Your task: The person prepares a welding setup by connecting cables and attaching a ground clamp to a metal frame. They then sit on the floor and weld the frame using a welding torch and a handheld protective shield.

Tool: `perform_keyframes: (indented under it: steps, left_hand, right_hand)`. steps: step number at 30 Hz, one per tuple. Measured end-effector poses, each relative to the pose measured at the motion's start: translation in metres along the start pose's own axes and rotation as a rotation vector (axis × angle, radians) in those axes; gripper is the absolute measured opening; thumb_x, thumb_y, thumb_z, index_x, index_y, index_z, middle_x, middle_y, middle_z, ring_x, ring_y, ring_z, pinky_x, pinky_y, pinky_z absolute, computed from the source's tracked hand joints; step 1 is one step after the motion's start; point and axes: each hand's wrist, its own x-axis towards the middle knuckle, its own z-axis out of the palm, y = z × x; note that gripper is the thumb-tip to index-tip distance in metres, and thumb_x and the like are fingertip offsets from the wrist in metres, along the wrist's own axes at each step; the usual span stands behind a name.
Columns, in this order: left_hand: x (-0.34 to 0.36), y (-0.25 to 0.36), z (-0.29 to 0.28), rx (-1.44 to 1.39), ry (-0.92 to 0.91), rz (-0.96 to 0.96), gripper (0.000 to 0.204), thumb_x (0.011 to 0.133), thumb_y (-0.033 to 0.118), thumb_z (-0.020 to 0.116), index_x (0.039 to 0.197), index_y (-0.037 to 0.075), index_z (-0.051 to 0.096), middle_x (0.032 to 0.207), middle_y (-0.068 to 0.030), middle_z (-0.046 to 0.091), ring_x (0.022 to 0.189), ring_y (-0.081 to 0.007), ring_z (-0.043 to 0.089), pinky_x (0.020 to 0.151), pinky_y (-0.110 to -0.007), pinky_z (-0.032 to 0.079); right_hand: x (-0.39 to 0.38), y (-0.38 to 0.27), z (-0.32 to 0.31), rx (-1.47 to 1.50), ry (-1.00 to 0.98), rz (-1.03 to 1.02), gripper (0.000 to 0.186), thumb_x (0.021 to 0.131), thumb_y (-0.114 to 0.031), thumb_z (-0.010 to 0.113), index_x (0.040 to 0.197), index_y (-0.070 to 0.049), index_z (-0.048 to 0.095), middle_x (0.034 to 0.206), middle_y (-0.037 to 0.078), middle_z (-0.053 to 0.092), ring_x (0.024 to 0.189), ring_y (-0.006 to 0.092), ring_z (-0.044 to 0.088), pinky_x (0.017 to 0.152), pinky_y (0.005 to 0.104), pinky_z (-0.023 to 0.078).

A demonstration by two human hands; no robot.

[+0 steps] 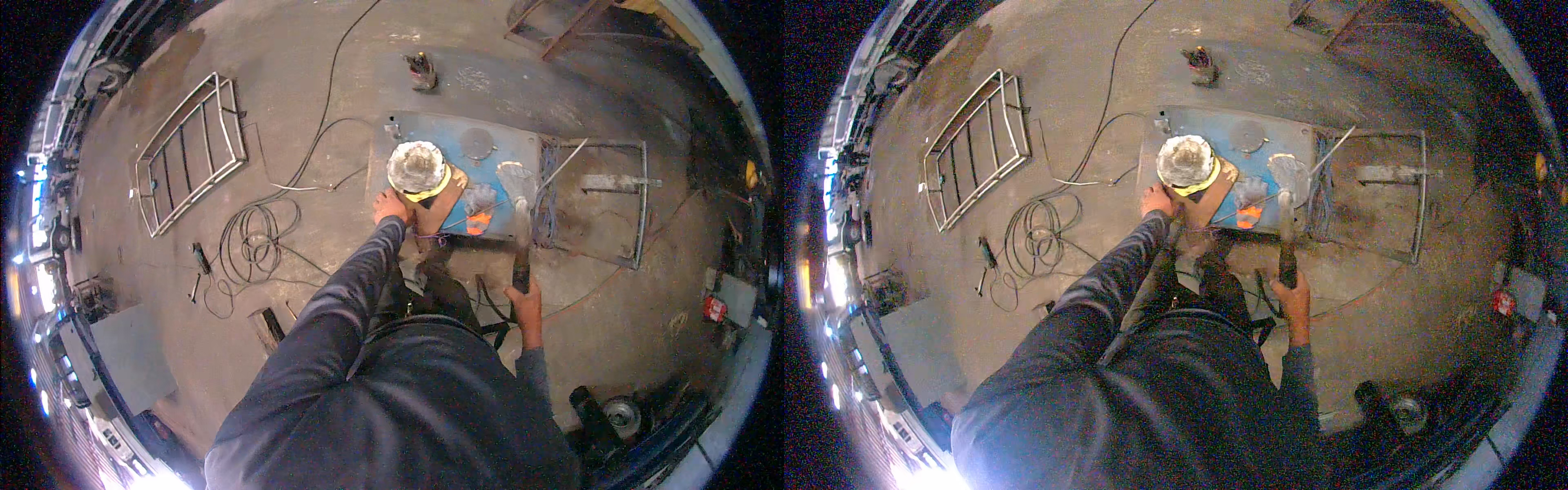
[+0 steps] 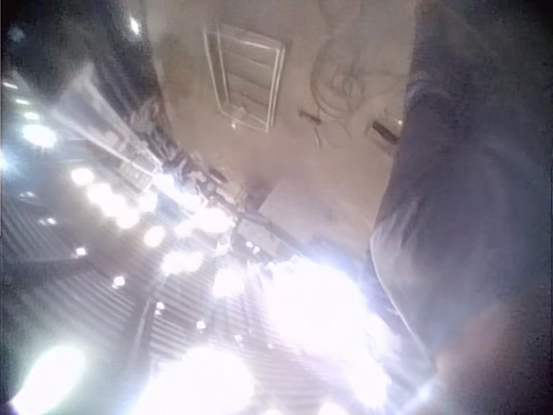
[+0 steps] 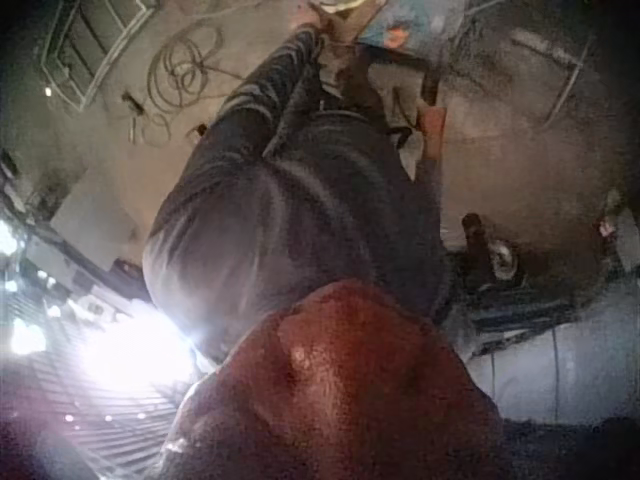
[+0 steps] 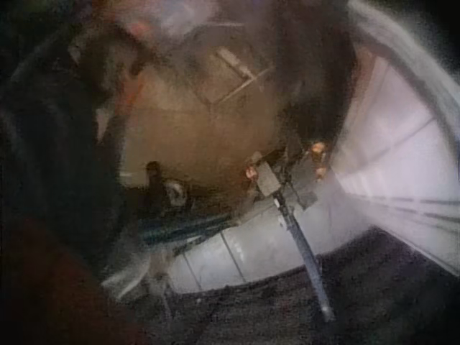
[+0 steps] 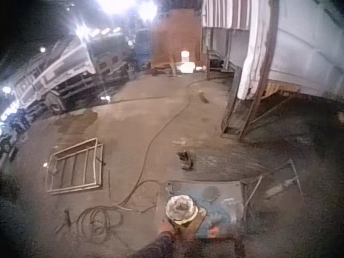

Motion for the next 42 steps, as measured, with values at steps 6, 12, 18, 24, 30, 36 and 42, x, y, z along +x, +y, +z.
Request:
perform_keyframes:
  steps: [6, 12, 18, 24, 30, 36, 42]
  left_hand:
    - [0.01, 0.017, 0.008, 0.067, -0.095, -0.175, 0.058, 0.076, 0.036, 0.069, 0.125, 0.012, 0.048, 0.131, -0.0123, 0.047, 0.112, -0.0305, 0.057, 0.088, -0.045, 0.05]
    - [-0.006, 0.022, -0.002, -0.241, -0.076, -0.367, 0.068, 0.07, 0.04, 0.074, 0.126, 0.011, 0.047, 0.129, -0.0132, 0.048, 0.112, -0.0356, 0.056, 0.093, -0.042, 0.048]
    - [0.001, -0.021, 0.0, -0.241, -0.357, 0.205, 0.057, 0.071, 0.047, 0.072, 0.109, 0.005, 0.066, 0.116, -0.0193, 0.061, 0.103, -0.0299, 0.062, 0.084, -0.038, 0.051]
    - [-0.051, -0.043, -0.041, -1.046, -0.653, 0.085, 0.027, 0.082, 0.03, 0.07, 0.094, 0.005, 0.066, 0.07, -0.0037, 0.06, 0.053, -0.0131, 0.051, 0.043, -0.028, 0.042]
    - [-0.084, -0.063, -0.098, -1.337, -0.994, -0.22, 0.02, 0.083, 0.028, 0.068, 0.084, 0.009, 0.063, 0.059, -0.0025, 0.052, 0.04, -0.0075, 0.039, 0.032, -0.022, 0.027]
    - [-0.062, -0.049, -0.112, -1.004, -0.904, 0.012, 0.023, 0.081, 0.031, 0.067, 0.09, 0.01, 0.066, 0.062, -0.0031, 0.057, 0.045, -0.0114, 0.047, 0.038, -0.026, 0.034]
    - [-0.079, -0.102, -0.114, -0.819, -0.923, 0.071, 0.025, 0.08, 0.035, 0.067, 0.086, 0.011, 0.069, 0.063, -0.0045, 0.06, 0.047, -0.011, 0.05, 0.039, -0.028, 0.036]
  right_hand:
    - [-0.044, 0.027, -0.002, 0.118, 0.056, 0.05, 0.038, 0.07, -0.016, 0.071, 0.103, -0.004, 0.056, 0.077, 0.002, 0.053, 0.067, 0.014, 0.05, 0.061, 0.0296, 0.042]
    - [-0.041, 0.037, 0.005, 0.248, 0.057, 0.24, 0.035, 0.069, -0.016, 0.072, 0.096, -0.005, 0.053, 0.072, 0.002, 0.05, 0.061, 0.0152, 0.048, 0.055, 0.031, 0.04]
    - [-0.028, 0.02, -0.003, 0.009, -0.096, 0.163, 0.033, 0.071, -0.018, 0.072, 0.095, -0.006, 0.054, 0.078, 0.001, 0.054, 0.067, 0.0151, 0.051, 0.059, 0.0305, 0.043]
    - [-0.013, -0.001, -0.003, 0.021, -0.158, 0.166, 0.029, 0.072, -0.018, 0.071, 0.093, -0.007, 0.055, 0.076, 0.0, 0.055, 0.064, 0.0131, 0.049, 0.058, 0.0296, 0.042]
    - [0.005, 0.018, 0.017, -0.106, -0.133, -0.108, 0.039, 0.074, -0.015, 0.067, 0.109, -0.002, 0.057, 0.085, 0.005, 0.061, 0.07, 0.0168, 0.055, 0.061, 0.0321, 0.045]
    - [-0.012, -0.005, 0.019, -0.026, -0.186, 0.031, 0.028, 0.077, -0.016, 0.071, 0.099, -0.006, 0.057, 0.073, 0.002, 0.057, 0.06, 0.0142, 0.054, 0.053, 0.0298, 0.045]
    - [-0.046, -0.032, 0.043, 0.094, -0.13, 0.012, 0.026, 0.077, -0.009, 0.067, 0.1, -0.007, 0.054, 0.069, 0.002, 0.055, 0.053, 0.0115, 0.051, 0.047, 0.0283, 0.041]
